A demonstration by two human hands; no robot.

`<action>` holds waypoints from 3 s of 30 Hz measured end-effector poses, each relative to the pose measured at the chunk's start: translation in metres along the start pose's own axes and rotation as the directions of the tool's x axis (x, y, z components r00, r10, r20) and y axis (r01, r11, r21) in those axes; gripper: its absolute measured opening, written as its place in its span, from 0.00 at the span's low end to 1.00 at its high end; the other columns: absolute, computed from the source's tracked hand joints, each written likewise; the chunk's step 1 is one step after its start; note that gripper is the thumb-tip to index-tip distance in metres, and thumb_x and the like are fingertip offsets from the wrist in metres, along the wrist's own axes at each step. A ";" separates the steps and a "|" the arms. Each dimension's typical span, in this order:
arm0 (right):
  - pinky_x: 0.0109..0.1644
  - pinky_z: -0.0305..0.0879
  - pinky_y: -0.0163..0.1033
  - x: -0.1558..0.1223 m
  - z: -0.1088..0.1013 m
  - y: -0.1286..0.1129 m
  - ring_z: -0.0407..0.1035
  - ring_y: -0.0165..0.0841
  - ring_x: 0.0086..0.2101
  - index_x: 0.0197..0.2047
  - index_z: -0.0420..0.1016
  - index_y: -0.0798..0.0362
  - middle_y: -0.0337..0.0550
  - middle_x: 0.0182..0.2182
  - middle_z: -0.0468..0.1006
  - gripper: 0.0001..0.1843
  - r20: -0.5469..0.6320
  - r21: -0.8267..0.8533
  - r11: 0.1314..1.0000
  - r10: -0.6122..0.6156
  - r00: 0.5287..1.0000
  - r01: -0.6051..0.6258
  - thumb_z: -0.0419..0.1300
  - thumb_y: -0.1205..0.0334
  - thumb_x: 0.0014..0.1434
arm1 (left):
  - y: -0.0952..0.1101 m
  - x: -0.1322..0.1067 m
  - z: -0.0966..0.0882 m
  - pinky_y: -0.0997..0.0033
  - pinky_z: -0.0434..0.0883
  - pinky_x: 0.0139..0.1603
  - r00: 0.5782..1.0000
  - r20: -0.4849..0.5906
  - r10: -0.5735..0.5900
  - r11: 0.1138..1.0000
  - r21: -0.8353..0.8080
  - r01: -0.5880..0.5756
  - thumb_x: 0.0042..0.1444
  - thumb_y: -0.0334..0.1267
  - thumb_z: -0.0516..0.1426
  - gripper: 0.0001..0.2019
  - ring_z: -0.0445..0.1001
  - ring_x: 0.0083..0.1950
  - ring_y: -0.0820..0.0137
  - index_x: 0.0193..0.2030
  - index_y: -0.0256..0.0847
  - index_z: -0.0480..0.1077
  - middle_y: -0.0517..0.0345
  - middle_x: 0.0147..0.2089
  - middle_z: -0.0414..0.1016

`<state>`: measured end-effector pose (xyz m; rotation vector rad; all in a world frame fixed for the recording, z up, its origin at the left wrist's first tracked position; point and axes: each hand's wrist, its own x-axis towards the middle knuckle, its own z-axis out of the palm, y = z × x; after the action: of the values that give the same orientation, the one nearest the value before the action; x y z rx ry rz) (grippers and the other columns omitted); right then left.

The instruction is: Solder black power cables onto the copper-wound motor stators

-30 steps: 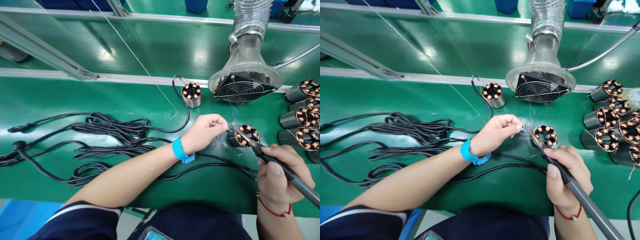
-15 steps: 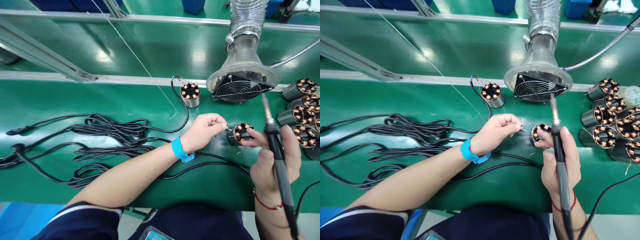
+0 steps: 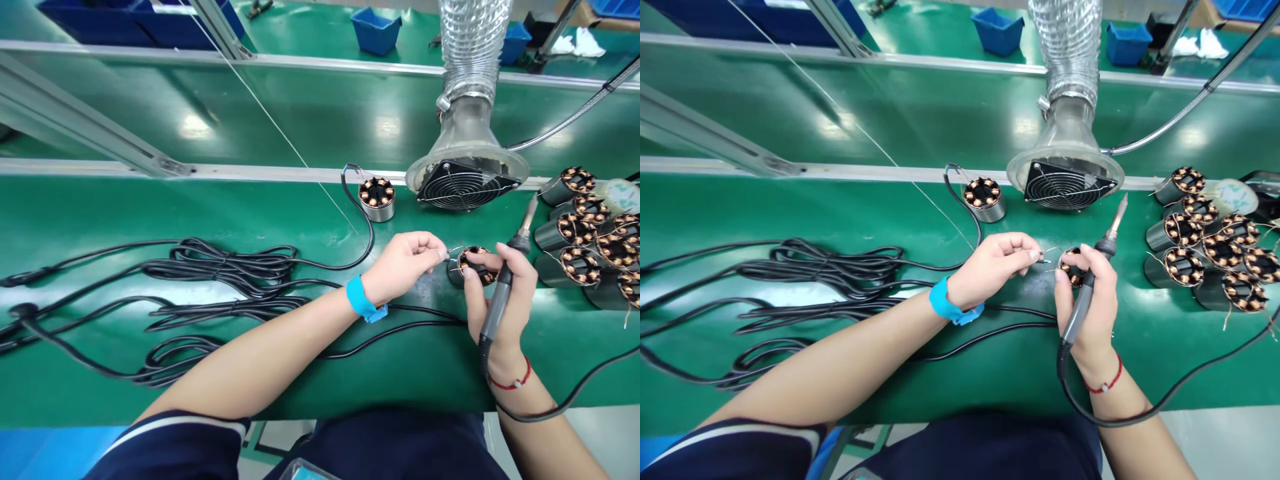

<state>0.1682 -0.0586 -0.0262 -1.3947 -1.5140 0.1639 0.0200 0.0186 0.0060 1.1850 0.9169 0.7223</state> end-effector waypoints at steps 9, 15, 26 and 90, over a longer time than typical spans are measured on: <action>0.48 0.70 0.44 0.001 0.011 -0.002 0.73 0.33 0.40 0.58 0.62 0.46 0.37 0.35 0.77 0.24 -0.005 0.155 0.988 0.019 1.000 -0.018 0.61 0.67 0.60 | -0.012 -0.005 -0.002 0.77 0.61 0.28 0.979 -0.029 0.203 0.979 0.025 -0.202 0.54 0.32 0.56 0.05 0.60 0.25 0.79 0.29 0.37 0.64 0.65 0.26 0.64; 0.47 0.70 0.42 0.003 0.012 -0.002 0.73 0.32 0.38 0.57 0.62 0.46 0.36 0.35 0.76 0.24 -0.022 0.297 0.954 0.058 0.998 -0.049 0.62 0.66 0.59 | -0.014 -0.010 -0.005 0.73 0.67 0.37 0.869 0.020 0.494 0.824 0.307 -0.476 0.58 0.33 0.57 0.05 0.68 0.33 0.74 0.30 0.37 0.69 0.59 0.32 0.70; 0.47 0.69 0.42 0.003 0.010 0.000 0.72 0.31 0.37 0.59 0.61 0.46 0.35 0.34 0.77 0.26 -0.016 0.267 0.963 -0.027 0.999 0.031 0.62 0.68 0.59 | -0.011 -0.010 -0.011 0.74 0.69 0.39 0.734 0.264 0.626 0.532 0.543 -0.650 0.60 0.29 0.54 0.07 0.71 0.35 0.73 0.33 0.37 0.71 0.56 0.34 0.74; 0.37 0.73 0.47 -0.027 -0.024 0.000 0.74 0.37 0.31 0.58 0.70 0.43 0.40 0.34 0.78 0.22 -0.142 0.002 0.994 -0.109 0.984 0.111 0.62 0.62 0.61 | -0.011 -0.005 -0.002 0.74 0.68 0.36 0.916 0.043 0.399 0.802 0.468 -0.372 0.53 0.26 0.56 0.06 0.66 0.32 0.75 0.26 0.37 0.69 0.60 0.32 0.70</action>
<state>0.1804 -0.0919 -0.0305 -1.2837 -1.4650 0.0036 0.0155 0.0125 -0.0043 1.8293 0.9359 0.8920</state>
